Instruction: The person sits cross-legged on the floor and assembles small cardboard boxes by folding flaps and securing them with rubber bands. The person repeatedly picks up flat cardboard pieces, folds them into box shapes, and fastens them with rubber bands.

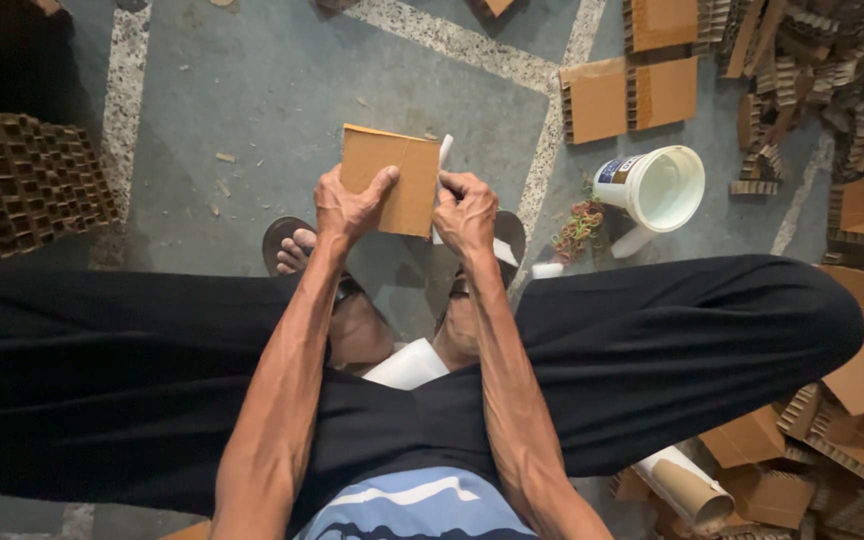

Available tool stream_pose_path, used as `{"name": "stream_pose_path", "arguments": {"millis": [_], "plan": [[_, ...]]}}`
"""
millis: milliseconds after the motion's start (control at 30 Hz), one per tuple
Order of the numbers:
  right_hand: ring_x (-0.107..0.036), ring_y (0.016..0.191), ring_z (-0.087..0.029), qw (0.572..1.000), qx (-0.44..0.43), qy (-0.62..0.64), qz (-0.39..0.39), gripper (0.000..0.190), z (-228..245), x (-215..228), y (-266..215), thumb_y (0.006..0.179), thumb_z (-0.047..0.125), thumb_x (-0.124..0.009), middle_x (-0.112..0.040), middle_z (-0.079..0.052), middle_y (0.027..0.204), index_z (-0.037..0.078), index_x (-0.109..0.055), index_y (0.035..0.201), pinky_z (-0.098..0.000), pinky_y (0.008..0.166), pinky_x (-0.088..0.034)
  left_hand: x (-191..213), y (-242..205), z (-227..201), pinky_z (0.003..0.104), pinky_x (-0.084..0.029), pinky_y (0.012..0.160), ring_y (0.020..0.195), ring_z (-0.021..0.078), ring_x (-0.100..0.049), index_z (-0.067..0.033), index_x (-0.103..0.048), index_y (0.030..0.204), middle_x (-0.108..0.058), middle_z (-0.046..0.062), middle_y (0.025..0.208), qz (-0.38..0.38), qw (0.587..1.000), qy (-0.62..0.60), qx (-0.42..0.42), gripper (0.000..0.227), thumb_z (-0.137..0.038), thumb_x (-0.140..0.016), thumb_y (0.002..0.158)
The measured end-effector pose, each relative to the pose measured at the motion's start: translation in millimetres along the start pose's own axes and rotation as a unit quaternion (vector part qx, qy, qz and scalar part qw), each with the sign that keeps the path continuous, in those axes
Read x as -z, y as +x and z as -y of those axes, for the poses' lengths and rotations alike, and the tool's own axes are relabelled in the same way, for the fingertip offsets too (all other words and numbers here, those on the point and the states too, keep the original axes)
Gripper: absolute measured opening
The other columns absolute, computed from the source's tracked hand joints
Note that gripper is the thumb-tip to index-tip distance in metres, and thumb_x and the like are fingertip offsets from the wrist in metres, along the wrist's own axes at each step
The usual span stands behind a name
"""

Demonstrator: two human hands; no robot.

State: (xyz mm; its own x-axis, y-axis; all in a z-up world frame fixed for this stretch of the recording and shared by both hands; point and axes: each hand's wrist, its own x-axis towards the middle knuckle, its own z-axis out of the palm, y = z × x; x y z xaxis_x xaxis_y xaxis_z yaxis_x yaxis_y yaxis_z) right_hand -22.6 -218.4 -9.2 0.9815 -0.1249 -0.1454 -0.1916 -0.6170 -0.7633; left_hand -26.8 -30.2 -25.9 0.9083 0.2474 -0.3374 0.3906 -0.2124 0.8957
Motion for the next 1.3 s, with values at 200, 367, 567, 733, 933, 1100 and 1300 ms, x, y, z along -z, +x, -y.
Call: {"name": "stream_pose_path", "arguments": {"millis": [200,367,567,733,933,1100,1300], "plan": [[-0.077,0.094,-0.027,0.999,-0.014,0.027,0.017,0.031,-17,10,12,0.086,0.007,-0.061,-0.077,-0.018,0.104,0.0,-0.074,0.113,-0.0346,0.086,-0.06,5,1,-12,0.037,-0.06,0.074,0.083,0.024,-0.078,-0.0032,-0.076,0.102,-0.079,0.013,0.092,0.01,0.999,0.021,0.024,0.053,-0.051,-0.083,0.079],[-0.072,0.09,-0.031,0.98,0.093,-0.074,-0.159,0.03,4,45,28,0.088,0.0,-0.061,-0.073,-0.018,0.102,0.0,-0.075,0.115,-0.0403,0.084,-0.058,15,-5,-37,0.038,-0.061,0.07,0.08,0.0276,-0.077,-0.0009,-0.07,0.103,-0.077,0.016,0.09,0.002,0.985,0.029,-0.17,0.059,-0.053,-0.085,0.08],[-0.069,0.086,-0.031,0.971,0.218,-0.082,-0.054,0.028,70,83,28,0.093,-0.007,-0.057,-0.069,-0.017,0.101,-0.001,-0.074,0.115,-0.0413,0.075,-0.057,28,-14,-85,0.043,-0.055,0.059,0.067,0.0369,-0.068,-0.002,-0.057,0.085,-0.068,0.019,0.076,0.01,0.942,0.173,-0.286,0.057,-0.05,-0.088,0.082],[-0.07,0.091,-0.032,0.97,0.233,-0.059,-0.03,0.033,105,85,12,0.09,-0.008,-0.056,-0.068,-0.017,0.104,0.001,-0.075,0.115,-0.0414,0.079,-0.057,36,-23,-107,0.042,-0.056,0.059,0.066,0.0342,-0.069,-0.0039,-0.06,0.086,-0.069,0.017,0.076,-0.003,0.927,0.2,-0.319,0.054,-0.049,-0.089,0.081],[-0.073,0.098,-0.029,0.98,0.198,0.004,0.009,0.03,117,91,5,0.09,-0.005,-0.062,-0.07,-0.015,0.111,0.002,-0.072,0.118,-0.0355,0.085,-0.06,45,-28,-123,0.043,-0.055,0.061,0.07,0.0341,-0.068,-0.0036,-0.059,0.088,-0.067,0.015,0.082,-0.022,0.9,0.222,-0.375,0.051,-0.044,-0.089,0.082],[-0.073,0.098,-0.028,0.981,0.192,0.017,-0.005,0.032,119,88,4,0.089,-0.007,-0.062,-0.071,-0.014,0.112,0.001,-0.072,0.118,-0.0348,0.086,-0.06,49,-31,-134,0.043,-0.051,0.059,0.069,0.0326,-0.065,-0.0054,-0.055,0.082,-0.061,0.012,0.076,-0.03,0.873,0.262,-0.411,0.05,-0.044,-0.087,0.086],[-0.073,0.091,-0.026,0.979,0.205,0.008,-0.008,0.036,113,85,1,0.087,-0.012,-0.057,-0.072,-0.013,0.106,0.001,-0.073,0.118,-0.0343,0.082,-0.059,51,-39,-136,0.041,-0.05,0.058,0.067,0.0288,-0.063,-0.0061,-0.055,0.081,-0.058,0.01,0.074,-0.027,0.858,0.284,-0.427,0.049,-0.045,-0.084,0.088]]}}
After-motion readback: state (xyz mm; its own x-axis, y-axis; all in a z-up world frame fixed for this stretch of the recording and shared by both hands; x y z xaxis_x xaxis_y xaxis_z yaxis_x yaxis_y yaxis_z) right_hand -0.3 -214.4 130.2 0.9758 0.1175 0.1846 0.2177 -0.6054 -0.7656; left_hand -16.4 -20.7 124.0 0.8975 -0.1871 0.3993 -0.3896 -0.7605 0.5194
